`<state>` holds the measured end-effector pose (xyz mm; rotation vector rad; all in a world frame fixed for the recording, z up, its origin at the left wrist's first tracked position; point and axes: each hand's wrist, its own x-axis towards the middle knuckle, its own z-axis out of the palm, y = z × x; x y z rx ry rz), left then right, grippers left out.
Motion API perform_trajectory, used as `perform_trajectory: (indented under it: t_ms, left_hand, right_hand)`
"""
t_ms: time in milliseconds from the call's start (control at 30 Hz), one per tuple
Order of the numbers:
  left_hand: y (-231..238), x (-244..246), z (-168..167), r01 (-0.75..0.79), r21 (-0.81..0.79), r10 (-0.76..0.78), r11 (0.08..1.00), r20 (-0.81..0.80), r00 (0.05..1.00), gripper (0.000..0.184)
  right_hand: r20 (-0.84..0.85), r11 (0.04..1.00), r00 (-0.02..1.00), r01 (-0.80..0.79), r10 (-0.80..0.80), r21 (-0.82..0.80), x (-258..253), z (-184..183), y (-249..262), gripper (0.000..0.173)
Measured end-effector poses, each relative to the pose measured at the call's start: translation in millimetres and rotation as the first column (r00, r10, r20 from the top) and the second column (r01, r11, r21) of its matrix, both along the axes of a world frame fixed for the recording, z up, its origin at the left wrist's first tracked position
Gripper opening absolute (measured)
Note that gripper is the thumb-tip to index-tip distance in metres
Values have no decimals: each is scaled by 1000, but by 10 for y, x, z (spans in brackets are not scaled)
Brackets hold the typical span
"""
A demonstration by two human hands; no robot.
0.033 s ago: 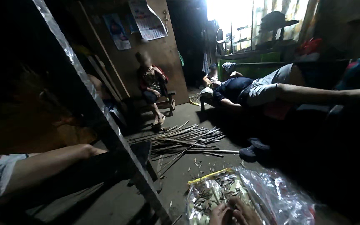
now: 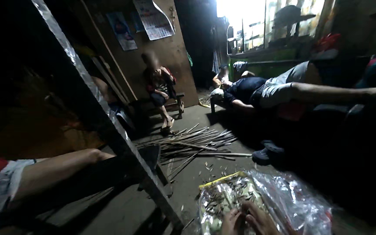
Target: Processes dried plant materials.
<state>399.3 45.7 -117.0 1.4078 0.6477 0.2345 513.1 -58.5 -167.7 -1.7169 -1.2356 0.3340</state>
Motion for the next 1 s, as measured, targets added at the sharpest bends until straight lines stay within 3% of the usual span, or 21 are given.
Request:
perform_trajectory:
  t_ms: [67, 200, 400, 567, 700, 767, 867, 1000]
  left_hand:
    - [-55, -22, 37, -21, 2, 21, 1000, -12, 1000, 22]
    - [-141, 49, -101, -71, 25, 72, 997, -44, 996, 18]
    - [-181, 110, -215, -144, -55, 140, 988, -72, 987, 18]
    - [-204, 146, -204, -102, 10, 102, 995, -85, 991, 20]
    - [-241, 157, -136, -95, 102, 110, 990, -153, 982, 19]
    - [-240, 151, -131, -61, 175, 92, 983, -174, 980, 23]
    - [-230, 141, -176, -20, 264, 65, 964, -165, 984, 23]
    - [-240, 110, -154, 72, 376, -27, 924, -123, 992, 21]
  right_hand:
    - [10, 999, 999, 43, -43, 24, -24, -48, -15, 49]
    - [72, 987, 987, 141, -147, 77, -93, -227, 2, 61]
    - [118, 985, 981, 147, -157, 87, -62, -246, 44, 56]
    - [52, 986, 985, 161, -163, 42, -44, -218, 38, 64]
    - [-158, 988, 977, 130, -141, -78, -59, -85, 8, 67]
    - [-327, 986, 931, 135, -162, -103, -89, -34, 15, 60]
    - [-569, 980, 799, 145, -196, -134, -115, 44, 47, 48]
    - [-737, 931, 577, 129, -352, -343, 38, 60, 118, 55]
